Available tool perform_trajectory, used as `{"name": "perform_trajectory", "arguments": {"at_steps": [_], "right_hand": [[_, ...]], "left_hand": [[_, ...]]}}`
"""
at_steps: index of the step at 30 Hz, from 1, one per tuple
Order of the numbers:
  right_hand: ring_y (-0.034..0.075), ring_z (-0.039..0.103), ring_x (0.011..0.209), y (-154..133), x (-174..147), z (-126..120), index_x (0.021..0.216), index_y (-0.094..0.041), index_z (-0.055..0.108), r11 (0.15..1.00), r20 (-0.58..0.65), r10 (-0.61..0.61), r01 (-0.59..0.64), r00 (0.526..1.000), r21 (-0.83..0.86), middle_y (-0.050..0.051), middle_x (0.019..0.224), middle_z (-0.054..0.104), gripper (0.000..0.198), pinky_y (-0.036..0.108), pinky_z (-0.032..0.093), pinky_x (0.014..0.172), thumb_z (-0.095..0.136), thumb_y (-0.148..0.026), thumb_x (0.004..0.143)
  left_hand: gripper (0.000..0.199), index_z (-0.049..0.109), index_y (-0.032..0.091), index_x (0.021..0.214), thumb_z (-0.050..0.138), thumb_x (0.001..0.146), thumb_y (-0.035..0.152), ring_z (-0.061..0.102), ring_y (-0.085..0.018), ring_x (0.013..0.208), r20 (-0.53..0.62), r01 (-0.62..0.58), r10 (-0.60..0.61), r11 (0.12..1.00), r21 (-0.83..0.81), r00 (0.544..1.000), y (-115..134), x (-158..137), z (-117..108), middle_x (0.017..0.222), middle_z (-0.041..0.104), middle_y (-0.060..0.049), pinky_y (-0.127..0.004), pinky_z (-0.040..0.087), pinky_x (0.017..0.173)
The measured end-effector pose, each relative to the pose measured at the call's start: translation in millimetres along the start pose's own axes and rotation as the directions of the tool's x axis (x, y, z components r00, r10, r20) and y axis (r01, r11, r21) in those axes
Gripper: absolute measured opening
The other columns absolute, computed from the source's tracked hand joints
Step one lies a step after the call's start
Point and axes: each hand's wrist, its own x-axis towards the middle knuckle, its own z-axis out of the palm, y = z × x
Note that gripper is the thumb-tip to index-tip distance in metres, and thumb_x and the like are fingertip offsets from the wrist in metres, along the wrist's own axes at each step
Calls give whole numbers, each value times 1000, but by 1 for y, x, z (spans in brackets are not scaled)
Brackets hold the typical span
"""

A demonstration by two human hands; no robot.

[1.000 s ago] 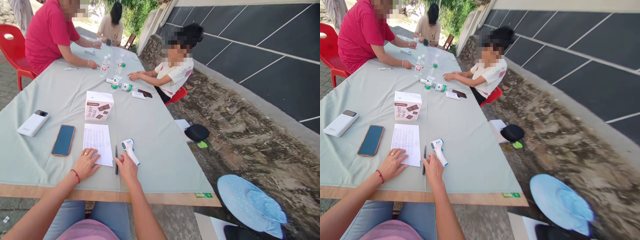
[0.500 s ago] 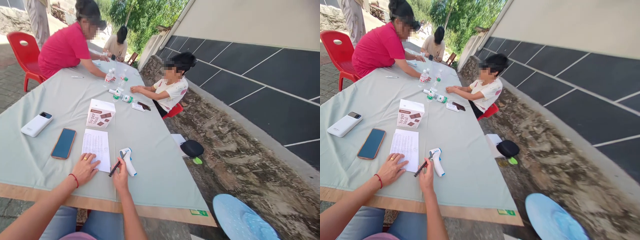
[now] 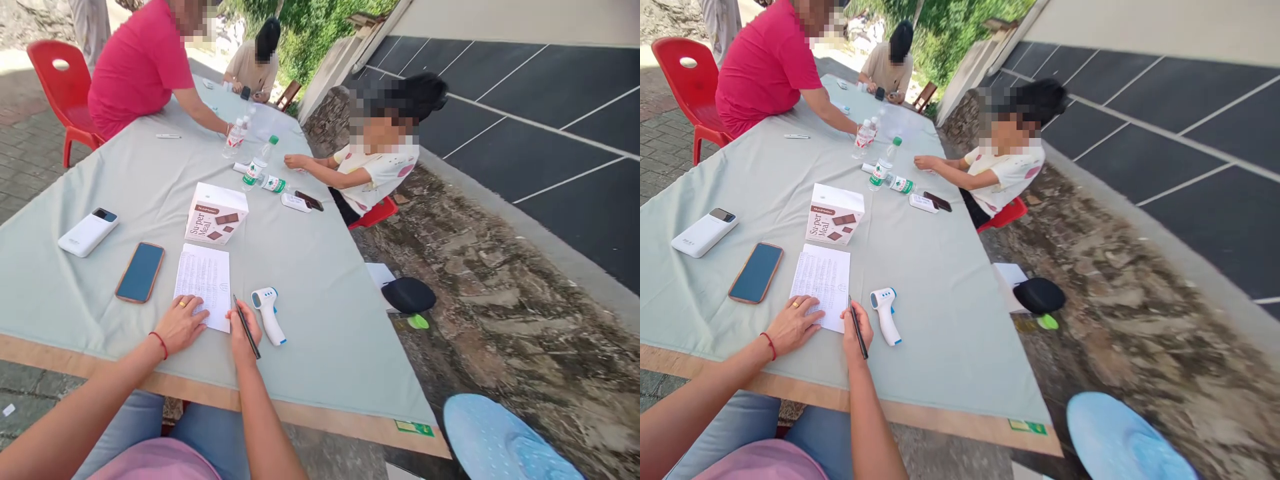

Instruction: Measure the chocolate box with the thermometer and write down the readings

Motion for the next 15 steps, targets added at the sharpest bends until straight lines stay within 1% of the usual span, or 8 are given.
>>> {"name": "perform_trajectory", "arguments": {"at_steps": [3,5,6,8,10,13,15], "right_hand": [[15,59,60,0,0,-1,88,-17,62,1000,2,3,-3,1000,18,-1,61,61,29,31,50,65,59,-44,78],[13,54,52,-1,0,0,78,-18,59,999,6,-7,7,1000,38,-4,52,55,27,30,48,60,56,-44,79],[13,53,51,-1,1,0,75,-18,58,999,16,-9,8,1000,42,-4,52,54,27,29,47,59,55,-45,79],[13,55,54,1,1,1,75,-18,59,1000,51,-3,1,999,31,-2,56,57,27,29,47,59,55,-45,79],[13,56,58,3,1,2,77,-18,60,1000,73,-6,6,997,-6,-1,62,60,25,28,47,59,57,-43,75],[13,54,57,7,0,4,78,-19,58,997,63,-32,36,998,-63,-1,66,60,22,27,46,57,59,-39,70],[12,52,55,8,0,6,77,-19,56,995,53,-42,47,998,-86,-2,63,57,20,26,45,55,57,-38,71]], "left_hand": [[22,64,22,109,53,91,28,49,-27,112,10,13,-13,1000,-27,1000,1,0,0,119,56,-11,-45,40,96],[22,65,22,109,53,91,28,50,-27,111,13,13,-12,1000,-26,1000,1,1,0,119,56,-11,-45,40,96],[22,64,22,109,53,91,28,50,-27,111,14,9,-9,1000,-20,1000,1,1,0,118,56,-11,-45,40,96],[22,64,21,109,53,91,28,49,-27,111,16,1,-1,1000,-8,1000,2,0,1,118,56,-11,-45,40,96],[22,64,21,110,54,91,28,49,-28,112,15,-1,1,1000,-7,1000,2,0,1,119,56,-11,-45,39,96],[23,63,21,111,55,91,28,48,-28,113,14,8,-7,1000,-28,1000,3,0,1,119,55,-12,-46,39,97],[23,63,22,112,54,91,28,48,-28,114,20,10,-9,999,-38,1000,3,0,0,119,55,-12,-47,39,97]]}}
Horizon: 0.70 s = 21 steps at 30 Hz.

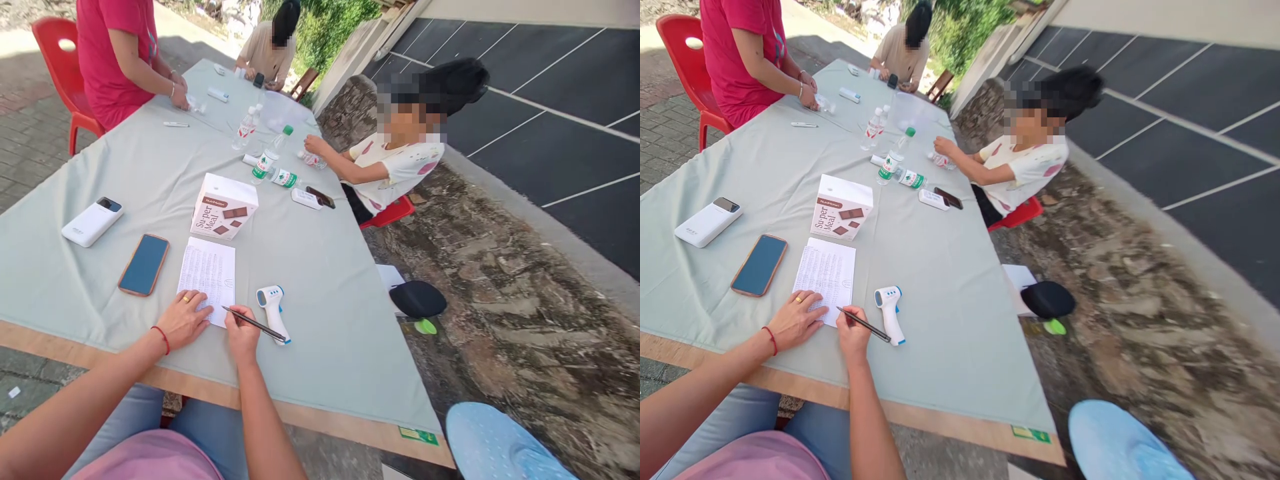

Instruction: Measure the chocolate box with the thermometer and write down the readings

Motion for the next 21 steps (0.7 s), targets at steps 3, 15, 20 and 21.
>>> {"name": "perform_trajectory", "arguments": {"at_steps": [3,15,20,21], "right_hand": [[12,49,54,-2,1,3,73,-20,54,999,5,-16,16,1000,-41,-4,60,54,18,26,43,55,55,-38,73],[14,48,57,-3,2,4,69,-22,53,981,120,-88,107,989,-160,-4,57,53,18,27,41,58,52,-37,78],[13,48,56,-5,2,4,68,-22,52,977,147,-106,130,983,-170,-4,59,54,18,27,41,59,51,-36,79],[13,48,56,-5,2,5,68,-22,52,976,149,-108,134,983,-174,-4,59,53,18,26,41,58,51,-36,79]], "left_hand": [[24,63,22,112,53,91,28,48,-28,113,14,-3,3,1000,-5,1000,0,0,-1,119,55,-12,-48,40,96],[23,62,21,111,53,90,27,48,-28,111,15,-9,9,999,33,1000,2,1,-3,118,54,-11,-45,39,95],[23,62,21,112,52,91,28,47,-28,111,14,-13,12,998,64,1000,2,1,-3,118,54,-10,-44,39,95],[24,62,21,112,52,91,28,47,-28,111,14,-15,15,998,65,1000,2,1,-2,118,54,-10,-44,39,95]]}}
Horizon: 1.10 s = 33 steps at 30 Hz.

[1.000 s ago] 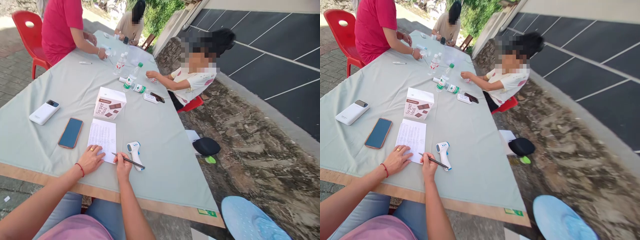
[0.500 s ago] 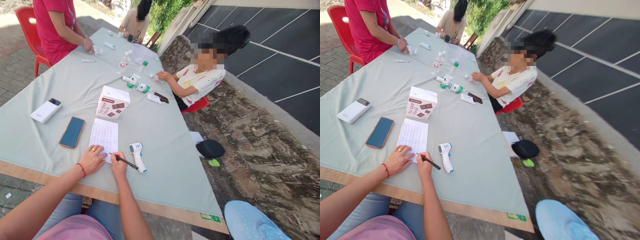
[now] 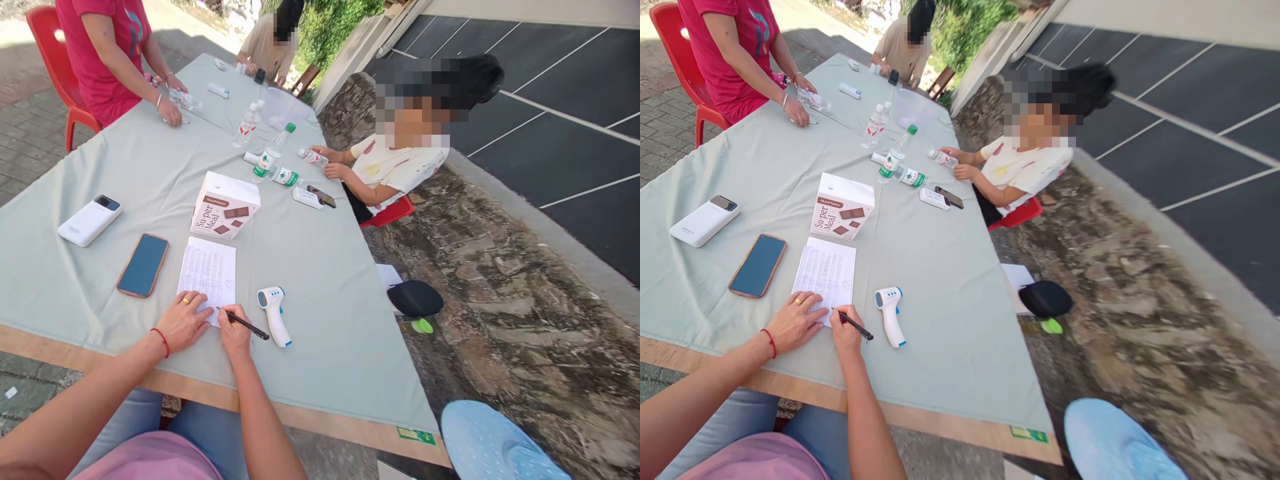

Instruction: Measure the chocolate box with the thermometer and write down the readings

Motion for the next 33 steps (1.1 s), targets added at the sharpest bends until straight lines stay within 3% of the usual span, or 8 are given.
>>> {"name": "perform_trajectory", "arguments": {"at_steps": [33], "right_hand": [[12,47,54,7,-1,2,68,-21,50,999,-65,-45,44,997,-9,-5,57,51,16,25,41,56,52,-32,80]], "left_hand": [[24,62,21,112,52,91,27,47,-28,110,-33,-5,6,1000,11,999,-1,0,1,117,55,-10,-43,40,95]]}}
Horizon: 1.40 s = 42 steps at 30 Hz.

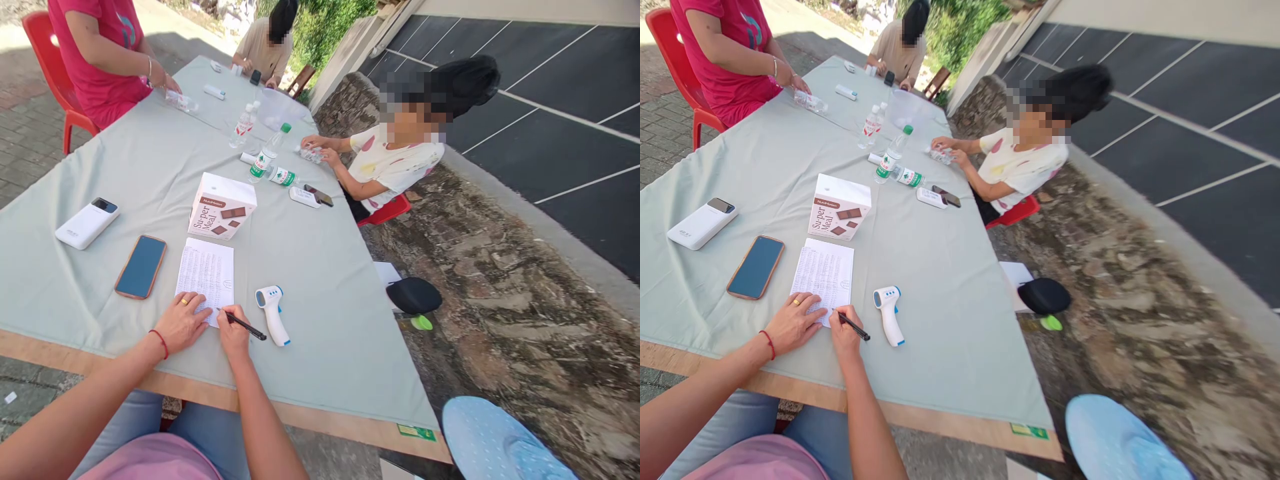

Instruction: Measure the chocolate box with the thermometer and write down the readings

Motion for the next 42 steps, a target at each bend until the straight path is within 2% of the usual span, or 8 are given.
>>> {"name": "perform_trajectory", "arguments": {"at_steps": [15,24,35,39,42], "right_hand": [[13,47,56,-3,0,-1,69,-22,50,1000,-4,9,-9,1000,-6,-5,59,51,16,25,41,57,51,-33,80],[13,48,55,1,0,0,70,-22,50,1000,-72,30,-30,997,-6,-5,58,51,16,25,42,56,48,-33,80],[13,48,58,3,-2,1,69,-21,51,1000,-62,8,-9,998,-21,-5,59,51,14,26,42,58,51,-31,80],[15,53,64,3,-2,-3,80,-20,55,1000,-132,-10,7,991,-26,0,71,57,16,28,45,62,48,-33,86],[18,59,85,6,4,-14,98,-18,61,981,-119,-155,140,981,-132,6,90,63,22,33,48,77,42,-29,91]], "left_hand": [[24,62,21,112,52,91,28,48,-27,110,-6,-6,6,1000,19,1000,0,1,-1,117,56,-10,-43,41,95],[24,62,21,112,50,92,27,48,-28,112,7,-1,1,1000,-14,1000,0,1,-1,118,55,-12,-45,40,95],[24,62,20,112,50,92,27,47,-28,111,18,-3,3,1000,3,1000,0,1,-3,118,55,-11,-44,40,95],[23,62,21,111,51,92,28,48,-28,110,17,8,-8,1000,-5,1000,1,0,-3,118,55,-10,-44,40,95],[23,63,20,110,52,92,29,48,-28,109,12,14,-14,1000,-19,1000,1,0,-3,117,55,-11,-44,40,94]]}}
